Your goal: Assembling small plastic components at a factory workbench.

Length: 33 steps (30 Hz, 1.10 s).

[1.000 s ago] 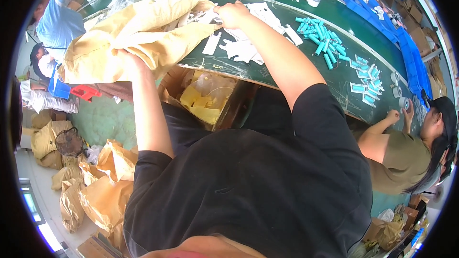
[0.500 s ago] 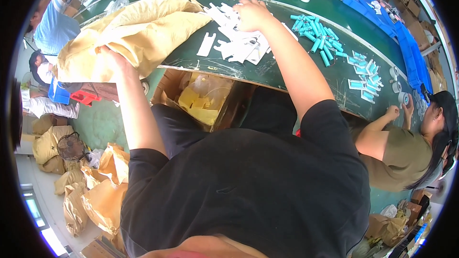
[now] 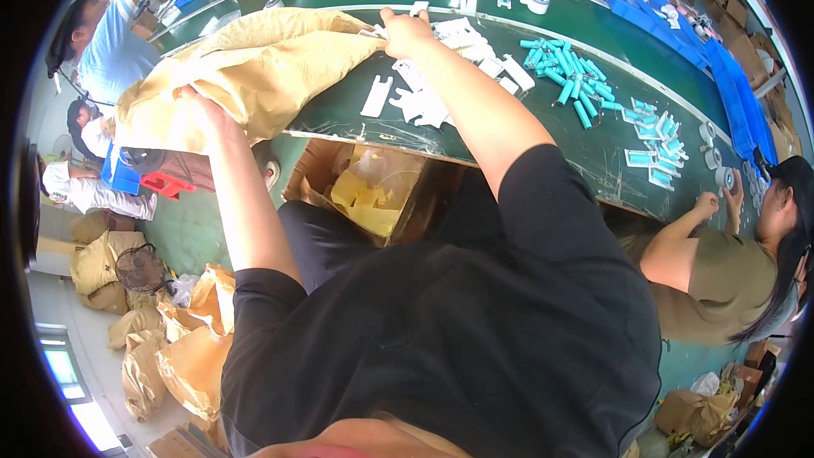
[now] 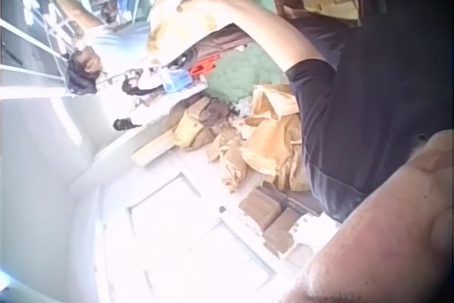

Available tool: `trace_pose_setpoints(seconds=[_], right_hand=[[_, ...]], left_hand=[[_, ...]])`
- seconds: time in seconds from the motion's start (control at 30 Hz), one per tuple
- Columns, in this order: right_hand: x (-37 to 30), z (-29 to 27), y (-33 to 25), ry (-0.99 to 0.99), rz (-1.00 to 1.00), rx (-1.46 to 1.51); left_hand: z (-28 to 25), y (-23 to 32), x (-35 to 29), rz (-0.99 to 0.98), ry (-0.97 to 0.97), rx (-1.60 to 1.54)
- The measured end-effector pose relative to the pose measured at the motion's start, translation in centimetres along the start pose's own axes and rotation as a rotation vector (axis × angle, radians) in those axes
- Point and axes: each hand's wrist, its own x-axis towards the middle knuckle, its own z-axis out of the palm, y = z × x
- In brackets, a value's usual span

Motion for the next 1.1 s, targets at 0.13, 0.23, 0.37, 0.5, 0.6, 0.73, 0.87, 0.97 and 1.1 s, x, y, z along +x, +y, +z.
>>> trace_pose_setpoints(seconds=[0.13, 0.23, 0.37, 0.5, 0.6, 0.73, 0.87, 0.97, 1.1], right_hand=[[-1.6, -1.6, 0.2, 0.102, -0.113, 0.111], [-2.6, -3.5, 1.9, 0.16, -0.088, 0.135], [-3.2, -4.8, 4.1, 0.265, -0.047, 0.141], [-4.7, -5.1, 3.2, 0.007, -0.007, -0.103], [-5.0, -2.6, 3.4, 0.338, -0.145, 0.039], [-5.3, -1.9, -0.8, 0.429, -0.326, 0.386], [-4.6, -2.8, -3.8, 0.403, -0.33, 0.432], [-4.8, -3.6, -6.9, 0.649, -0.381, 0.479], [-5.0, -8.8, -9.7, 0.851, -0.408, 0.352]], left_hand=[[-2.0, 0.5, 4.2, 0.062, 0.012, 0.056], [-1.2, 0.6, 6.2, 0.142, -0.016, 0.146], [-1.4, 1.0, 9.5, 0.156, -0.046, 0.239], [1.2, 3.2, 11.1, 0.18, -0.111, 0.184], [3.9, 4.6, 12.2, 0.177, -0.22, 0.08], [2.9, 7.4, 14.1, 0.187, -0.319, 0.099], [2.0, 10.6, 15.0, 0.204, -0.248, 0.183], [-0.8, 15.3, 14.4, 0.129, -0.171, 0.228], [2.8, 24.0, 5.0, 0.282, 0.006, 0.396]])
